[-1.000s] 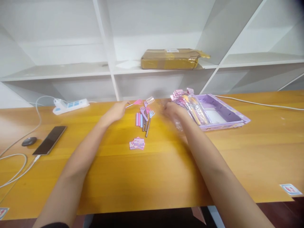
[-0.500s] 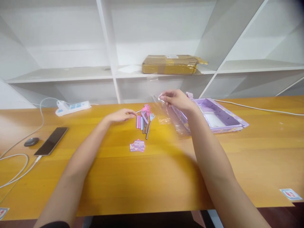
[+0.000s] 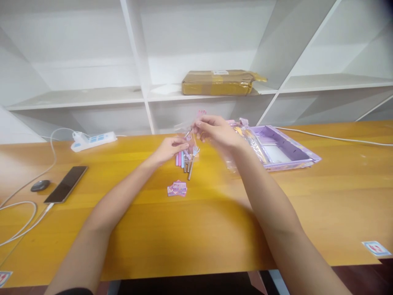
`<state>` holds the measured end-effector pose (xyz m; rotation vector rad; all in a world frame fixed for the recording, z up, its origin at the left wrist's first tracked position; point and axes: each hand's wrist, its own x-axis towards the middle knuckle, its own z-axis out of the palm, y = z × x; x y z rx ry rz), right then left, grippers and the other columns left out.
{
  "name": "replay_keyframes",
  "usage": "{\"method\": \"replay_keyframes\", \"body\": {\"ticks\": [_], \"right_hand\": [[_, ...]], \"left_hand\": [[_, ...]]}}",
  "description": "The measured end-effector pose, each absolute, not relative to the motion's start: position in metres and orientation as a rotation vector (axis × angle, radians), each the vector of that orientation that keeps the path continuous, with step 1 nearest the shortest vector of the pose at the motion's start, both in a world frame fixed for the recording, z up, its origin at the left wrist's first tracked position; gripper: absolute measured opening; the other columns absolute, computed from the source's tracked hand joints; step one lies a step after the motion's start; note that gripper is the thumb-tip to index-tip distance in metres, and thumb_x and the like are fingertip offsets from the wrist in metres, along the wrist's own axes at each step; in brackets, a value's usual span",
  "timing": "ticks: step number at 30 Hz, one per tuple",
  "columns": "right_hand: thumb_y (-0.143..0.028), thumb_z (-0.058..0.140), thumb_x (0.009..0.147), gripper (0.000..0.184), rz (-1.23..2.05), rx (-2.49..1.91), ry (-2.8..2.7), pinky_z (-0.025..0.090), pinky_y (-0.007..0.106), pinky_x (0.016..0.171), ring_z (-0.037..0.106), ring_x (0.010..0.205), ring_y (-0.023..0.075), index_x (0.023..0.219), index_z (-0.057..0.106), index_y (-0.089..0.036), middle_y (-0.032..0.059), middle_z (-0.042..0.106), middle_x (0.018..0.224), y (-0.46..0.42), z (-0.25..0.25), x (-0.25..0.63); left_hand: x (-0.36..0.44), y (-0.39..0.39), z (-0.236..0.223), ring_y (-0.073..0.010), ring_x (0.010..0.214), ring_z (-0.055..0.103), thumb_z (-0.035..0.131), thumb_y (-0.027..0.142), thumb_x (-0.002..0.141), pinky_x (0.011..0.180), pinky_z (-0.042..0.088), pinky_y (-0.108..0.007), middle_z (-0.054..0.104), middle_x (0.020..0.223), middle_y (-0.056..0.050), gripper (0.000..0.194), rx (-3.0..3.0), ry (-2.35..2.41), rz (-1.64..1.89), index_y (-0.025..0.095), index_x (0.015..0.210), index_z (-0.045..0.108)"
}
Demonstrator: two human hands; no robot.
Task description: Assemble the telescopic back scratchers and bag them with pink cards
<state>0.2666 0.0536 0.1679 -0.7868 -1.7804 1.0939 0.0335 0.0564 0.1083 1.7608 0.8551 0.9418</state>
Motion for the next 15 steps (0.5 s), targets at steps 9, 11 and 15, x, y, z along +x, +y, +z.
{"method": "replay_keyframes", "body": {"ticks": [9,11,15], "right_hand": [[-0.043,0.073,0.100,0.026,1.127,-0.845,-1.862,0.058,0.028,0.075,0.070,0.086,0.0153,0.110,0.074,-0.020,0.0056,0.077,0.104,0.068,0.156,0.264],[-0.043,0.073,0.097,0.027,1.118,-0.763,-1.839,0.058,0.029,0.082,0.070,0.092,0.0159,0.111,0.075,-0.020,0.0059,0.078,0.111,0.069,0.152,0.257],[-0.040,0.077,0.092,0.027,1.143,-0.692,-1.838,0.055,0.030,0.089,0.068,0.094,0.0159,0.107,0.074,-0.019,0.0038,0.077,0.105,0.072,0.148,0.248]], "left_hand": [[0.039,0.044,0.119,-0.0069,0.050,0.052,0.085,0.057,0.087,0.040,0.031,-0.022,0.079,0.086,-0.009,0.045,1.647,0.914,0.988,0.014,0.097,0.081],[0.042,0.040,0.120,-0.0095,0.053,0.058,0.084,0.057,0.089,0.042,0.037,-0.022,0.079,0.083,-0.009,0.044,1.691,0.900,0.942,0.014,0.096,0.081],[0.047,0.034,0.123,-0.0115,0.054,0.061,0.083,0.057,0.088,0.045,0.044,-0.024,0.077,0.080,-0.008,0.043,1.717,0.856,0.886,0.014,0.092,0.080]]}}
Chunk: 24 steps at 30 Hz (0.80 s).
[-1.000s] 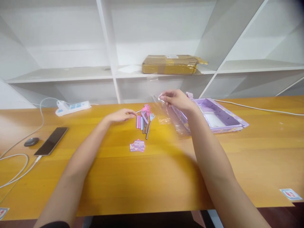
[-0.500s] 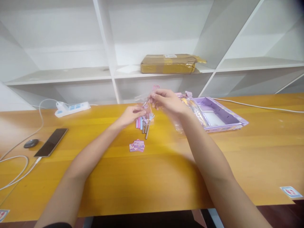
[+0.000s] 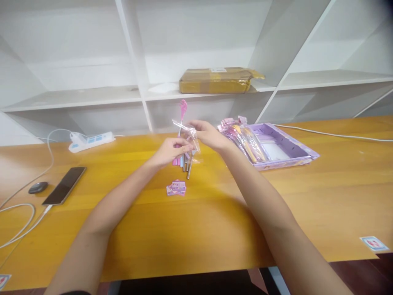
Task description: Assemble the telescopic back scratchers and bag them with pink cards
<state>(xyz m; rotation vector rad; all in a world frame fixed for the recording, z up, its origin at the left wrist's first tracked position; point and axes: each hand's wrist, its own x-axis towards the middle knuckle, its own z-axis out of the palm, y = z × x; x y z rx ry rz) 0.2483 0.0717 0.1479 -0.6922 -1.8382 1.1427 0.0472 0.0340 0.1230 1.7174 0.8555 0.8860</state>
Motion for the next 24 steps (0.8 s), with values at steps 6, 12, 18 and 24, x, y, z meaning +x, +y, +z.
{"method": "replay_keyframes", "body": {"ticks": [6,12,18,24], "right_hand": [[-0.040,0.080,0.088,0.024,1.198,-0.725,-1.857,0.052,0.028,0.075,0.062,0.078,0.0139,0.088,0.070,-0.018,0.0006,0.072,0.086,0.072,0.145,0.249],[-0.047,0.078,0.094,0.030,1.207,-0.736,-1.742,0.057,0.031,0.082,0.067,0.085,0.0162,0.095,0.065,-0.020,0.0037,0.073,0.093,0.077,0.141,0.246],[-0.056,0.073,0.096,0.035,1.048,-0.694,-1.472,0.060,0.032,0.090,0.067,0.096,0.0168,0.100,0.054,-0.027,0.0041,0.069,0.102,0.096,0.139,0.251],[-0.062,0.081,0.089,0.042,0.928,-0.599,-1.621,0.059,0.034,0.091,0.066,0.096,0.0183,0.103,0.062,-0.027,0.0029,0.067,0.100,0.076,0.159,0.270]], "left_hand": [[0.051,0.029,0.123,-0.0114,0.052,0.059,0.083,0.058,0.089,0.045,0.043,-0.025,0.071,0.072,-0.005,0.042,1.773,0.881,0.789,0.015,0.092,0.082],[0.049,0.032,0.120,-0.0133,0.061,0.065,0.085,0.059,0.088,0.056,0.049,-0.027,0.077,0.083,-0.007,0.043,1.731,0.828,0.818,0.016,0.091,0.080],[0.039,0.036,0.132,-0.0191,0.089,0.074,0.086,0.054,0.089,0.087,0.059,-0.035,0.079,0.093,-0.007,0.040,1.686,0.701,1.073,0.018,0.078,0.073],[0.023,0.047,0.145,-0.0117,0.079,0.064,0.099,0.053,0.073,0.074,0.052,-0.025,0.076,0.090,-0.003,0.040,1.415,0.746,1.524,0.020,0.084,0.080]]}}
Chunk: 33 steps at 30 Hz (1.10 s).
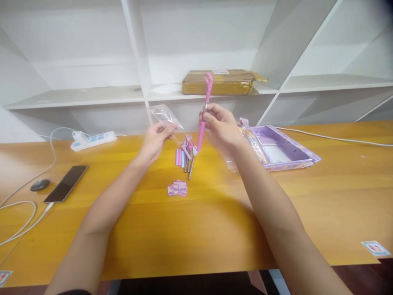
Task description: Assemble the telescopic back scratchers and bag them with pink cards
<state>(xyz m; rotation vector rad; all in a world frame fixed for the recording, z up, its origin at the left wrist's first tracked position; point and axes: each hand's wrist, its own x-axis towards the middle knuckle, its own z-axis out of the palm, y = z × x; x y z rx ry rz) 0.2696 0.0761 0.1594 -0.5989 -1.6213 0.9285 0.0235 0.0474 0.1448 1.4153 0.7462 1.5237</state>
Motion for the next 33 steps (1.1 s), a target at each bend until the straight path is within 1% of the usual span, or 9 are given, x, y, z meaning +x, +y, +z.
{"method": "replay_keyframes", "body": {"ticks": [2,4,8,11,16,19,22,26,33], "right_hand": [[-0.059,0.085,0.087,0.042,0.896,-0.601,-1.767,0.059,0.037,0.091,0.066,0.093,0.0192,0.102,0.065,-0.025,0.0029,0.069,0.097,0.062,0.170,0.275],[-0.056,0.084,0.089,0.038,0.858,-0.619,-1.917,0.058,0.038,0.089,0.068,0.091,0.0201,0.100,0.067,-0.024,0.0036,0.071,0.096,0.049,0.179,0.279],[-0.048,0.077,0.096,0.027,0.813,-0.680,-2.142,0.056,0.037,0.085,0.072,0.090,0.0215,0.103,0.070,-0.022,0.0046,0.076,0.095,0.033,0.186,0.279],[-0.041,0.073,0.100,0.020,0.727,-0.695,-2.241,0.054,0.035,0.084,0.072,0.088,0.0206,0.103,0.071,-0.021,0.0047,0.078,0.095,0.030,0.184,0.273],[-0.035,0.071,0.101,0.014,0.608,-0.696,-2.275,0.053,0.034,0.082,0.071,0.086,0.0195,0.102,0.071,-0.020,0.0050,0.078,0.096,0.033,0.179,0.261],[-0.034,0.070,0.101,0.013,0.564,-0.664,-2.258,0.052,0.033,0.081,0.070,0.084,0.0186,0.100,0.069,-0.021,0.0046,0.076,0.095,0.035,0.176,0.256],[-0.035,0.070,0.102,0.016,0.505,-0.632,-2.242,0.051,0.033,0.081,0.068,0.086,0.0188,0.098,0.067,-0.021,0.0048,0.075,0.096,0.036,0.173,0.254],[-0.037,0.070,0.104,0.016,0.471,-0.618,-2.239,0.051,0.033,0.081,0.067,0.086,0.0186,0.101,0.069,-0.021,0.0046,0.074,0.098,0.039,0.171,0.256],[-0.034,0.071,0.104,0.013,0.377,-0.582,-2.250,0.053,0.033,0.082,0.069,0.089,0.0194,0.103,0.070,-0.021,0.0046,0.074,0.100,0.044,0.168,0.259]], "left_hand": [[0.017,0.050,0.151,-0.0092,0.070,0.059,0.101,0.051,0.071,0.067,0.049,-0.023,0.074,0.084,-0.001,0.039,1.336,0.748,1.641,0.021,0.084,0.080],[0.011,0.050,0.157,-0.0078,0.066,0.055,0.102,0.048,0.071,0.063,0.047,-0.023,0.072,0.082,0.000,0.036,1.295,0.728,1.748,0.021,0.082,0.079],[0.003,0.046,0.170,-0.0067,0.064,0.055,0.102,0.044,0.072,0.059,0.046,-0.022,0.072,0.083,0.000,0.035,1.282,0.692,1.854,0.021,0.079,0.077],[0.001,0.042,0.176,-0.0063,0.063,0.056,0.103,0.043,0.072,0.058,0.048,-0.021,0.073,0.084,0.000,0.036,1.283,0.684,1.870,0.021,0.077,0.075],[0.005,0.039,0.173,-0.0073,0.065,0.059,0.101,0.043,0.076,0.060,0.052,-0.022,0.071,0.082,0.001,0.034,1.314,0.663,1.863,0.021,0.079,0.075],[0.007,0.038,0.171,-0.0092,0.070,0.064,0.099,0.045,0.078,0.067,0.057,-0.023,0.070,0.079,0.000,0.033,1.356,0.644,1.838,0.021,0.081,0.077],[0.007,0.036,0.173,-0.0100,0.075,0.067,0.098,0.044,0.080,0.072,0.059,-0.025,0.074,0.084,-0.001,0.032,1.353,0.651,1.839,0.020,0.085,0.078],[0.005,0.033,0.178,-0.0096,0.074,0.068,0.097,0.039,0.083,0.071,0.058,-0.025,0.077,0.090,-0.003,0.029,1.311,0.701,1.859,0.019,0.086,0.077],[0.006,0.034,0.174,-0.0128,0.080,0.072,0.099,0.046,0.079,0.075,0.061,-0.026,0.077,0.088,-0.003,0.034,1.360,0.729,1.832,0.021,0.089,0.078]]}}
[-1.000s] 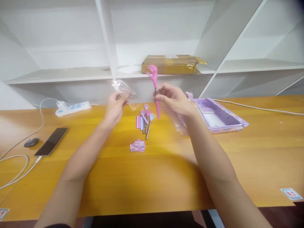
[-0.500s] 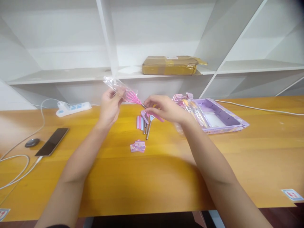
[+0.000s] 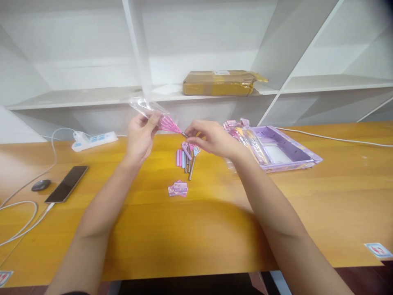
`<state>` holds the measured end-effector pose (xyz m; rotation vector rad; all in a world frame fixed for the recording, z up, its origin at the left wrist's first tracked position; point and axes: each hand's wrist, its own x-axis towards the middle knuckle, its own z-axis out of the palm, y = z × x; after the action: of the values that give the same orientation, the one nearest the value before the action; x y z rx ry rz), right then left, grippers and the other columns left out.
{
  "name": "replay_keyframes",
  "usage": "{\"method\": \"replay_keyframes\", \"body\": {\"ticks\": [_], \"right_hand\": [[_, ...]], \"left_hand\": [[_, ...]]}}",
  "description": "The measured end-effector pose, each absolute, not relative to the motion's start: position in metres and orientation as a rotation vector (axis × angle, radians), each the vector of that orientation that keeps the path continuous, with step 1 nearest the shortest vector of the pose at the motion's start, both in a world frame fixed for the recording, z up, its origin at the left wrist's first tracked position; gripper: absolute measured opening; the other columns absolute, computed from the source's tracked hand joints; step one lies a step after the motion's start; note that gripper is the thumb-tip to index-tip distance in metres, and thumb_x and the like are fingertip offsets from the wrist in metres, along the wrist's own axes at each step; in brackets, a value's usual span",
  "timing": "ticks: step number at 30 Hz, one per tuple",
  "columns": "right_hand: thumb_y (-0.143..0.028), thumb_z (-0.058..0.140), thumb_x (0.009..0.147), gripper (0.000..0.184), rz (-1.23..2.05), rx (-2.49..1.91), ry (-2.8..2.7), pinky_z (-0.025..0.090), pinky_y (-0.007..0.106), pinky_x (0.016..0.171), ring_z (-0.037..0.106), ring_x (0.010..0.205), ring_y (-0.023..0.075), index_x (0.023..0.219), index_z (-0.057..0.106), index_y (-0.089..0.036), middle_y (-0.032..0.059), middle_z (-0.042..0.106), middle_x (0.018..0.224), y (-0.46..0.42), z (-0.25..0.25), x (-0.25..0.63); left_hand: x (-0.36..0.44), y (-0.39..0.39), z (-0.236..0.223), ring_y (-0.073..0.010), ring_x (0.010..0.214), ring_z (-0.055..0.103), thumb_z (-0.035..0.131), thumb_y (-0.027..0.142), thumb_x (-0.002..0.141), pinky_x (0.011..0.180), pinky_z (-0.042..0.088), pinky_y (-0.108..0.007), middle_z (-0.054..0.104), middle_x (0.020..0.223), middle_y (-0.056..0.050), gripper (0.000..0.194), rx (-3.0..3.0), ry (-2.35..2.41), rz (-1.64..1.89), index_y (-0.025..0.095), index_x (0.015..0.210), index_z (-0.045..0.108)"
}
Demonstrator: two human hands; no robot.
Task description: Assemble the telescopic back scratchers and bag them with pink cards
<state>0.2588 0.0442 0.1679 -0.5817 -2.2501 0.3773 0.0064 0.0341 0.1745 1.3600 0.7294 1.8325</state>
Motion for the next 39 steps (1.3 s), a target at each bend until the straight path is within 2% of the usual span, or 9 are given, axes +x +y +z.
{"method": "replay_keyframes", "body": {"ticks": [8,12,18,21,24,29,33,36,39], "right_hand": [[-0.037,0.070,0.105,0.016,0.325,-0.589,-2.263,0.053,0.035,0.084,0.069,0.090,0.0206,0.104,0.070,-0.021,0.0061,0.075,0.102,0.043,0.171,0.260],[-0.042,0.069,0.105,0.020,0.368,-0.654,-2.253,0.053,0.036,0.085,0.069,0.092,0.0215,0.105,0.071,-0.022,0.0071,0.076,0.105,0.042,0.172,0.262],[-0.045,0.071,0.103,0.023,0.424,-0.685,-2.204,0.054,0.036,0.084,0.069,0.093,0.0212,0.103,0.072,-0.022,0.0069,0.076,0.104,0.041,0.174,0.262],[-0.045,0.073,0.101,0.024,0.479,-0.716,-2.159,0.055,0.036,0.083,0.069,0.093,0.0212,0.104,0.072,-0.021,0.0074,0.076,0.103,0.041,0.173,0.261],[-0.045,0.076,0.099,0.031,0.553,-0.721,-2.094,0.058,0.037,0.085,0.070,0.092,0.0213,0.119,0.071,-0.021,0.0071,0.076,0.101,0.041,0.170,0.259],[-0.048,0.079,0.097,0.069,0.629,-0.728,-2.029,0.061,0.040,0.082,0.071,0.088,0.0226,0.156,0.054,-0.022,0.0075,0.076,0.104,0.035,0.170,0.254],[-0.056,0.078,0.096,0.082,0.700,-0.764,-2.015,0.061,0.039,0.075,0.071,0.082,0.0224,0.164,0.045,-0.026,0.0080,0.076,0.107,0.030,0.174,0.252],[-0.057,0.077,0.096,0.070,0.868,-0.769,-2.046,0.056,0.033,0.062,0.066,0.067,0.0172,0.154,0.055,-0.024,0.0042,0.077,0.095,0.027,0.178,0.254],[-0.056,0.073,0.100,0.042,1.085,-0.770,-2.219,0.053,0.029,0.059,0.065,0.063,0.0141,0.120,0.071,-0.019,0.0023,0.075,0.084,0.026,0.183,0.260]], "left_hand": [[0.007,0.034,0.174,-0.0136,0.084,0.074,0.098,0.046,0.079,0.079,0.062,-0.027,0.078,0.091,-0.003,0.035,1.353,0.737,1.806,0.020,0.089,0.077],[0.011,0.032,0.173,-0.0125,0.081,0.072,0.101,0.049,0.074,0.078,0.062,-0.025,0.078,0.089,-0.003,0.038,1.367,0.719,1.771,0.020,0.087,0.079],[0.012,0.030,0.173,-0.0128,0.081,0.072,0.100,0.045,0.077,0.077,0.061,-0.026,0.078,0.091,-0.004,0.034,1.363,0.704,1.736,0.020,0.090,0.080],[0.013,0.029,0.173,-0.0129,0.082,0.072,0.100,0.048,0.075,0.077,0.061,-0.026,0.078,0.092,-0.004,0.038,1.391,0.692,1.704,0.020,0.091,0.082],[0.015,0.029,0.172,-0.0124,0.078,0.070,0.100,0.053,0.074,0.075,0.061,-0.025,0.078,0.089,-0.004,0.040,1.438,0.695,1.656,0.020,0.088,0.081],[0.021,0.029,0.163,-0.0133,0.077,0.071,0.099,0.049,0.076,0.078,0.061,-0.027,0.078,0.085,-0.004,0.036,1.479,0.707,1.598,0.020,0.088,0.083],[0.026,0.029,0.158,-0.0138,0.078,0.073,0.098,0.049,0.078,0.077,0.061,-0.027,0.079,0.087,-0.004,0.034,1.459,0.717,1.607,0.020,0.089,0.083],[0.024,0.030,0.162,-0.0121,0.076,0.072,0.099,0.048,0.077,0.074,0.060,-0.025,0.079,0.088,-0.004,0.034,1.397,0.682,1.672,0.020,0.088,0.082],[0.016,0.032,0.170,-0.0094,0.072,0.068,0.100,0.045,0.076,0.069,0.059,-0.022,0.078,0.088,-0.002,0.032,1.338,0.670,1.779,0.021,0.087,0.081]]}}
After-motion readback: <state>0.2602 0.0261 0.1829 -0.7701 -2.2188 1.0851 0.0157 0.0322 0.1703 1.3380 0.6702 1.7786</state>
